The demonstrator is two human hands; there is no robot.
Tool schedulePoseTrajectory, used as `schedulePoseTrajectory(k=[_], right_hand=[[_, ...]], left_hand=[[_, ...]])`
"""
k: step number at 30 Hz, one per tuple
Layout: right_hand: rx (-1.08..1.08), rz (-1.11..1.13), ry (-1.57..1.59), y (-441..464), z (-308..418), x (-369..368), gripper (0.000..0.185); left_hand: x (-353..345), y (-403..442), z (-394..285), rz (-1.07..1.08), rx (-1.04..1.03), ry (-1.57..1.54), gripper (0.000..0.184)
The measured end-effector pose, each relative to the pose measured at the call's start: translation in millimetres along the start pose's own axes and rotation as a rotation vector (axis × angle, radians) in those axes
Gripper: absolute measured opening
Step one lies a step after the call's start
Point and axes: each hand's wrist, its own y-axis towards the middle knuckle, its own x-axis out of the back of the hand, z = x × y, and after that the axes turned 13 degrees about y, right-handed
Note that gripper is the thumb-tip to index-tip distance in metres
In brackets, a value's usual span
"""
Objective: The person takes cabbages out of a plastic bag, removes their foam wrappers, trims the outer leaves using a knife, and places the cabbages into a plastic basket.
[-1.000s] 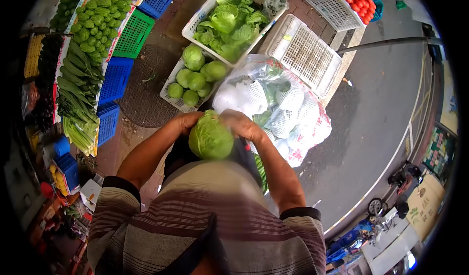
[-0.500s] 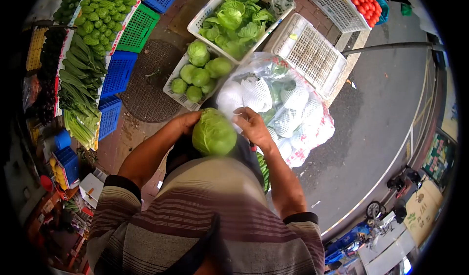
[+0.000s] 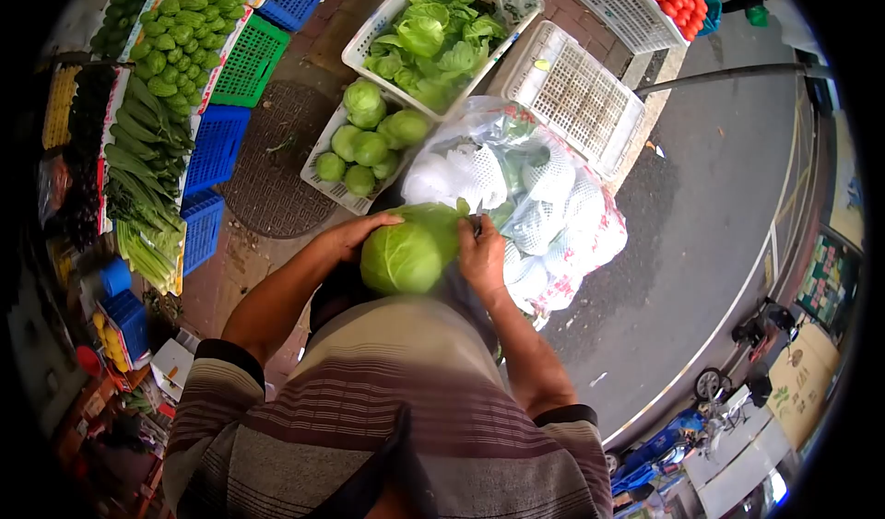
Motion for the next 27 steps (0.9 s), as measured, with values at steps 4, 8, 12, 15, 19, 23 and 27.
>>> schedulePoseTrajectory(k=[4, 8, 12, 15, 19, 23, 27], right_hand=[[-0.053, -0.133, 0.166, 8.2, -12.5, 6.4, 0.026], [-0.049, 0.011, 0.026, -3.2, 22.1, 2.2, 0.033], [0.029, 0.255, -0.183, -4.9, 53.3, -9.4, 0.045], [-0.051, 0.274, -0.14, 4.4, 26.7, -10.8, 0.043], [-0.207, 0.156, -0.063, 11.8, -18.4, -15.5, 0.04], [-0.473, 0.014, 0.415, 17.7, -52.2, -20.0, 0.033], [-0.588, 0.022, 0.451, 35.1, -19.9, -15.7, 0.029]], left_hand=[[-0.3, -7.8, 4.4, 0.134, -0.207, 0.026, 0.069], [-1.8, -21.1, 1.1, 0.143, -0.223, 0.031, 0.079], [4.2, -18.1, 5.2, 0.095, -0.188, 0.069, 0.081], [-6.3, -28.2, -10.8, 0.06, -0.208, 0.156, 0.078], [-4.9, -27.3, -27.6, 0.036, -0.252, 0.302, 0.076], [2.6, -19.0, -35.5, 0.017, -0.304, 0.405, 0.077], [3.4, -31.7, -53.5, -0.011, -0.37, 0.367, 0.083]])
